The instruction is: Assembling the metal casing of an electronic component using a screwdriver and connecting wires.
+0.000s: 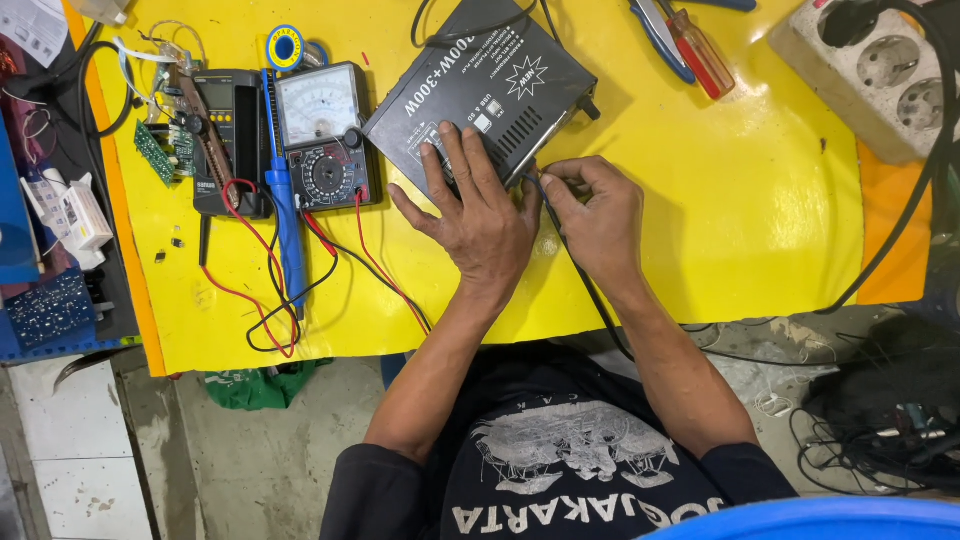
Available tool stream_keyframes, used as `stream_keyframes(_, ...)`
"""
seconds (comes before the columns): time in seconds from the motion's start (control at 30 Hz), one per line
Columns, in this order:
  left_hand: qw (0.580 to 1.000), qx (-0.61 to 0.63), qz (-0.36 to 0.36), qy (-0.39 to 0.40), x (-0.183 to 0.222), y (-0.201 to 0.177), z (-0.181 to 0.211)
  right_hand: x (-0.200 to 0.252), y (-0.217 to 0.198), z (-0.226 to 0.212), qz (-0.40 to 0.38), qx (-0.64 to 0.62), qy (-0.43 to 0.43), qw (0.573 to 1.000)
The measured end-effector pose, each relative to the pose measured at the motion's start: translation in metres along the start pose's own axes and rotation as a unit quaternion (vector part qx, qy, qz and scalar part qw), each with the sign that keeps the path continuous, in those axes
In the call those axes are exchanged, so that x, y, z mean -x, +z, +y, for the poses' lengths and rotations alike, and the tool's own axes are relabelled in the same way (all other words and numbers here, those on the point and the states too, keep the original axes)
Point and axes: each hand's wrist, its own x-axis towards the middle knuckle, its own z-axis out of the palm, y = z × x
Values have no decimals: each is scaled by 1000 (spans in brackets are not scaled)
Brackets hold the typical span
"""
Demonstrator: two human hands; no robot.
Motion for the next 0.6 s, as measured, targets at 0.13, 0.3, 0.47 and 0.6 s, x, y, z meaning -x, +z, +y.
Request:
stream_keyframes(0.13, 1000, 4, 5, -7, 0, 1, 1, 0, 0, 2, -1, 3, 9, 1000)
stream_keyframes(0.3, 1000, 9, 13, -12, 1, 2, 1, -1, 3, 4, 4, 3, -2, 1000)
stream_keyframes(0.47, 1000, 8, 22, -9, 1, 6, 0, -1, 3, 7, 9, -3, -1, 1000)
stream_keyframes(0.6, 1000, 5, 28, -4, 4, 11, -1, -1, 4, 7, 7, 0, -2, 1000)
